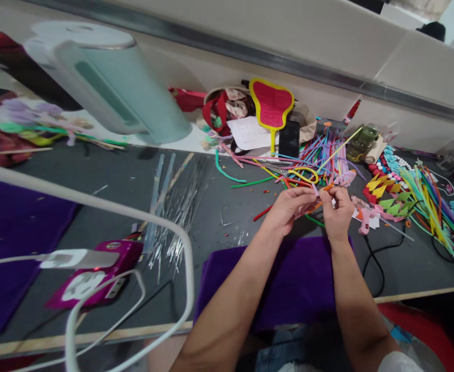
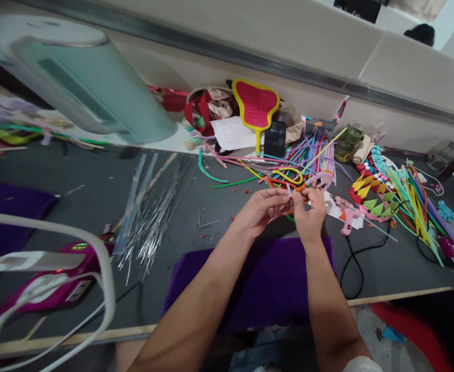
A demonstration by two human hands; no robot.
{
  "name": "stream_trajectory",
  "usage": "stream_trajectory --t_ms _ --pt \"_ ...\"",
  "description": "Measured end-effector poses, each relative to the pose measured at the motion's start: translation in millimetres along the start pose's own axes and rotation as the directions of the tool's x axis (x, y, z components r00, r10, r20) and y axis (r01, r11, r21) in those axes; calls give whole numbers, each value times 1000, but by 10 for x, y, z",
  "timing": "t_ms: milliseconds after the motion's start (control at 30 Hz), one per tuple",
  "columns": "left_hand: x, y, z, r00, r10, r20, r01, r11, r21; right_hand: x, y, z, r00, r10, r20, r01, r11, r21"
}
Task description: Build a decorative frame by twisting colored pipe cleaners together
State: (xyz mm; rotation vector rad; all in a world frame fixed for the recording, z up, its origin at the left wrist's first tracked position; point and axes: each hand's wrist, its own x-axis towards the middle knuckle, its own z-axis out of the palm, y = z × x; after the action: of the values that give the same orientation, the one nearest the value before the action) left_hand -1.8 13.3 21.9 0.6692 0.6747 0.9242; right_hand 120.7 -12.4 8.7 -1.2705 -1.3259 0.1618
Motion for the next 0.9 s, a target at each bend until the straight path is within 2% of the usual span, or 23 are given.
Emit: stream_trajectory --t_ms 133,267,367,467,500,533,567,633,700,767,900 --pt "12 -20 6 992 127 -27 -125 989 78 4 8 0 1000 23 -3 -23 1000 -8" --pt "21 -37 9 947 320 -35 -302 921 248 7 12 0 999 35 -3 -35 999 -17" --pt "10 -40 23 881 473 8 -433 800 415 9 19 -1 1000 31 -2 -31 999 -26" --pt "-11 -37 45 776 625 88 -551 603 577 11 32 -3 999 33 -7 -33 999 -13" --pt "-17 -35 51 757 645 106 -565 563 604 12 36 -3 999 37 -8 -37 999 -8" --pt "-20 -32 54 755 647 109 -565 557 609 12 39 -3 999 42 -7 -42 999 -5" --pt "-20 -29 54 771 630 98 -553 585 593 12 40 -2 999 47 -7 -47 999 -5" --pt "-14 -21 43 836 547 55 -496 707 504 9 38 1 999 54 -10 -54 999 -5" --pt "-3 -11 19 908 419 15 -395 841 370 3 32 6 999 51 -12 -51 999 3" --pt "5 0 -4 959 285 -2 -276 931 240 -4 24 11 999 43 -10 -43 999 14" --pt "-8 20 -10 991 129 24 -131 987 89 -10 4 12 999 34 -8 -34 999 6"
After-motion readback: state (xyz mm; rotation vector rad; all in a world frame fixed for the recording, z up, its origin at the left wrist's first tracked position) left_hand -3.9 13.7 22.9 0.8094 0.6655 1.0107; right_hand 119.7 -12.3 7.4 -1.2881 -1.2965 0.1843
